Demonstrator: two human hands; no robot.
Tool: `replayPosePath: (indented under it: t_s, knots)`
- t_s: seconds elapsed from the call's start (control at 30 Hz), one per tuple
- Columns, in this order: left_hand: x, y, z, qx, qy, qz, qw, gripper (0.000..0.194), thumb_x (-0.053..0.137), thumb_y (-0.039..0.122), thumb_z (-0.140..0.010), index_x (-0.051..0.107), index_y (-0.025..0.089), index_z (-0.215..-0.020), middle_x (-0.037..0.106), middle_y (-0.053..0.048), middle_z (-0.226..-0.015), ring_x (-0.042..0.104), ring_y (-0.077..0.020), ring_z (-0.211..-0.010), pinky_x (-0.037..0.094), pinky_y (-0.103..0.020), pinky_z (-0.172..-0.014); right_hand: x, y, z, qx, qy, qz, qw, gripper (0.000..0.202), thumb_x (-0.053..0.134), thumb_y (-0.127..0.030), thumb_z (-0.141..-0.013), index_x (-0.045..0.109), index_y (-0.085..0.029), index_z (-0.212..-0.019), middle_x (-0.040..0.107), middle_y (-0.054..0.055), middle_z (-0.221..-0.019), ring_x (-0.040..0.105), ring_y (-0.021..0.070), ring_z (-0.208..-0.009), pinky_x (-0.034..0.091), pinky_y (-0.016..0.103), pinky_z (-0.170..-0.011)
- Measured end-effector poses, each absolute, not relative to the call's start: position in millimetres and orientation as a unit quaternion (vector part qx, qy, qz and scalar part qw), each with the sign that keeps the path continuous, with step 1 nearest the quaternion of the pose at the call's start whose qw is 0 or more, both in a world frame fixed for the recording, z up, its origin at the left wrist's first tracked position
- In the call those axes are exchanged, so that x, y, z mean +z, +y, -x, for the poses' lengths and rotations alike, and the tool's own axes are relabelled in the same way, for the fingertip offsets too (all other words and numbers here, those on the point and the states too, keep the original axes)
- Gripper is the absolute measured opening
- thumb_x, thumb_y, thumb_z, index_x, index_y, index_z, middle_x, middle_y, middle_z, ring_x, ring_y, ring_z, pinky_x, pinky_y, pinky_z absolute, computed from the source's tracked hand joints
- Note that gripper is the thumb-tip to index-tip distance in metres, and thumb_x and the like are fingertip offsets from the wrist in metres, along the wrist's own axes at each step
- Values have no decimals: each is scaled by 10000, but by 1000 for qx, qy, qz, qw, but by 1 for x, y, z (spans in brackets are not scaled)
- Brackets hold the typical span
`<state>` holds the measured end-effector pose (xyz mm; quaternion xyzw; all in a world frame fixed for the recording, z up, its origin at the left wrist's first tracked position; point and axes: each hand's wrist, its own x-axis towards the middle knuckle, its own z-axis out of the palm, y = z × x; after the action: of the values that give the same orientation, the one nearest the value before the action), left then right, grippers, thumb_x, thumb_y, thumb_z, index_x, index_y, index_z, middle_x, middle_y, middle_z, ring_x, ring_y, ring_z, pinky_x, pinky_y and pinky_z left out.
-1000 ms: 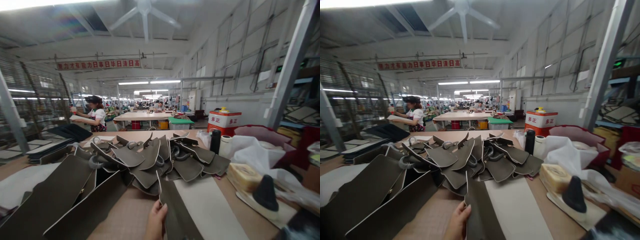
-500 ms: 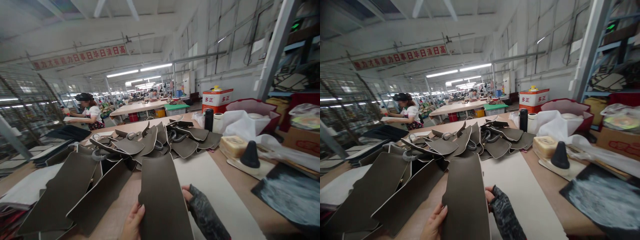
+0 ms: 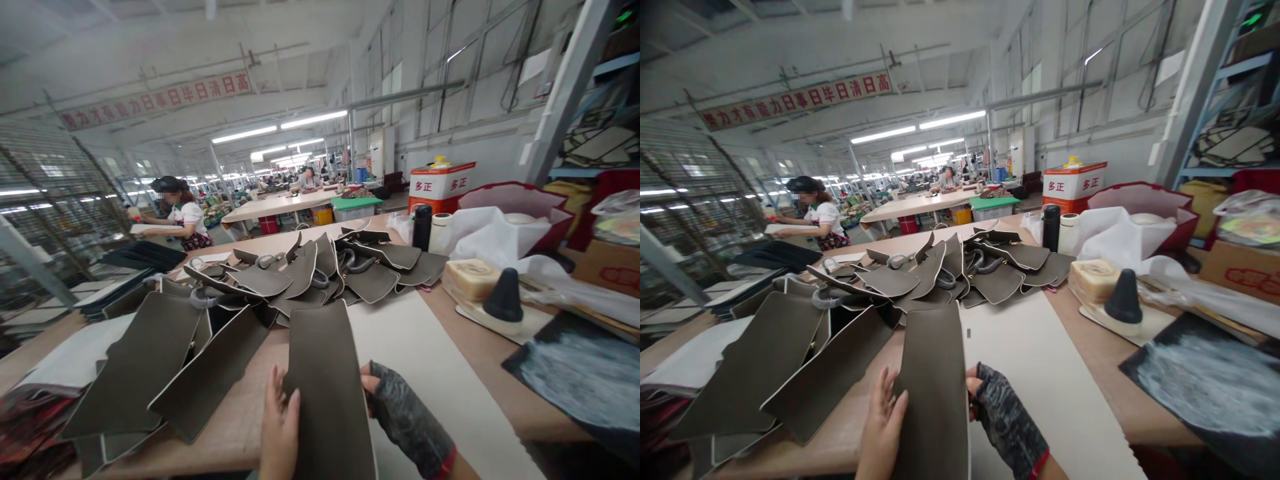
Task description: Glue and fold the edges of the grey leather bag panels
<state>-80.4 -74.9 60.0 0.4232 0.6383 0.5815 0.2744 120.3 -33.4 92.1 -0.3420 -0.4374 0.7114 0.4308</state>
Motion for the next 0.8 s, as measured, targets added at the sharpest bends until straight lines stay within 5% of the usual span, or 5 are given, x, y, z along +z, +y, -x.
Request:
replayPosePath:
  t_s: [0.1,0.17,0.27,0.53,0.8]
  knots:
    - [70,-73,60,525,653,-531,126,435,523,462,-788,524,173,-1114,523,-142,-1230,462,-293,-1168,363,-422,-979,94,-38,-108,678,-469,367,431,252,593,-413,-709,532,-172,-665,521,-17,-615,481,107,-542,390,227,-503]
    - [82,-70,44,495,633,-557,209,302,514,474,-802,576,183,-856,620,-85,-902,579,-237,-880,453,-330,-775,89,-38,-99,662,-491,372,427,295,587,-463,-697,508,-182,-654,503,-23,-599,473,111,-531,396,236,-501]
    - [93,-63,32,482,626,-522,321,344,601,510,-733,494,190,-664,512,13,-606,503,-147,-600,391,-239,-562,70,-32,-88,641,-514,383,423,368,597,-542,-652,488,-191,-639,468,-33,-555,434,110,-493,378,240,-461]
    - [64,-54,42,499,569,-397,519,493,738,564,-540,446,184,-653,506,39,-563,490,-109,-516,360,-206,-469,49,-25,-83,577,-584,414,393,273,536,-455,-671,510,-193,-600,529,1,-525,485,143,-484,403,273,-478]
    - [76,-63,48,507,605,-453,414,390,625,519,-688,464,177,-591,491,25,-494,489,-116,-458,381,-218,-441,78,-30,-100,595,-560,431,383,229,512,-426,-617,460,-212,-556,495,-14,-487,476,139,-466,411,282,-487]
